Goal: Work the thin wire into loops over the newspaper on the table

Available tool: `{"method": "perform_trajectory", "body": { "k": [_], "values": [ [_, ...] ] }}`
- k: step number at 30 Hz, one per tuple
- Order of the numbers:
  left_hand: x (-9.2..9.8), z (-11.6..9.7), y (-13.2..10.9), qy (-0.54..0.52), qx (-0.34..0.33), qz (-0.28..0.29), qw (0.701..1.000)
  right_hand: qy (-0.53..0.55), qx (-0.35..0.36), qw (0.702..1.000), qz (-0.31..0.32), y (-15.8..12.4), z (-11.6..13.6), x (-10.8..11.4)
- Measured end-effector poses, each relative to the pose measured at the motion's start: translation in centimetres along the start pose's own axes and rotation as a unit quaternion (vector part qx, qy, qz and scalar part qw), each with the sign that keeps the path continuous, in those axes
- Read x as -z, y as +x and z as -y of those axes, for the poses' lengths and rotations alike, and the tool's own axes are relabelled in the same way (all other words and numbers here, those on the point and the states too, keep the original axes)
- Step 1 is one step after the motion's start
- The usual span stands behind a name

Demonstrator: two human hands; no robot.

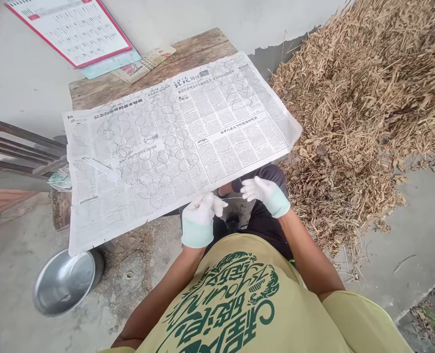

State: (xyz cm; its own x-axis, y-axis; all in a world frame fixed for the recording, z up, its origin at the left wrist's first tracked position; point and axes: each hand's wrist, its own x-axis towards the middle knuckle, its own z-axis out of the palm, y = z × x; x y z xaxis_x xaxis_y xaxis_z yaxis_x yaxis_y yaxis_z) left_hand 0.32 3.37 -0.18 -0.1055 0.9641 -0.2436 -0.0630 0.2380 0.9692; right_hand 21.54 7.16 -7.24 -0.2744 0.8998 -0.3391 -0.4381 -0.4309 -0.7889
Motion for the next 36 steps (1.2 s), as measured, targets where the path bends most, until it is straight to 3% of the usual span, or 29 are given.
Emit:
{"method": "perform_trajectory", "body": {
  "k": [3,7,11,14,19,24,29,32,36],
  "values": [
    [0.0,0.2,0.0,0.014,0.002,-0.013,1.000,-0.015,-0.022,0.999,0.019,-2.6,0.7,-2.1],
    [0.1,0.0,0.0,0.061,0.021,0.013,0.998,-0.123,0.055,0.987,-0.083,-4.5,2.4,-5.7],
    [0.7,-0.2,0.4,0.126,0.040,0.020,0.991,-0.187,0.066,0.971,-0.130,-4.5,3.3,-7.3],
    [1.5,-0.7,0.9,0.156,0.041,0.035,0.986,-0.234,0.047,0.962,-0.135,-4.2,3.6,-7.8],
    [3.2,-1.5,1.7,0.122,0.049,0.135,0.982,-0.326,0.057,0.935,-0.131,-3.8,4.3,-8.0],
    [4.4,-0.8,2.8,0.062,0.049,0.187,0.979,-0.424,0.115,0.893,-0.101,-3.1,4.6,-7.2],
    [4.8,0.3,3.5,-0.036,0.109,0.281,0.953,-0.475,0.163,0.862,-0.072,-3.1,4.6,-7.1],
    [5.0,0.5,3.3,-0.046,0.116,0.293,0.948,-0.479,0.171,0.857,-0.083,-3.1,4.6,-7.3],
    [5.4,0.7,2.9,-0.072,0.119,0.253,0.958,-0.461,0.143,0.871,-0.092,-2.9,4.7,-7.4]
  ]
}}
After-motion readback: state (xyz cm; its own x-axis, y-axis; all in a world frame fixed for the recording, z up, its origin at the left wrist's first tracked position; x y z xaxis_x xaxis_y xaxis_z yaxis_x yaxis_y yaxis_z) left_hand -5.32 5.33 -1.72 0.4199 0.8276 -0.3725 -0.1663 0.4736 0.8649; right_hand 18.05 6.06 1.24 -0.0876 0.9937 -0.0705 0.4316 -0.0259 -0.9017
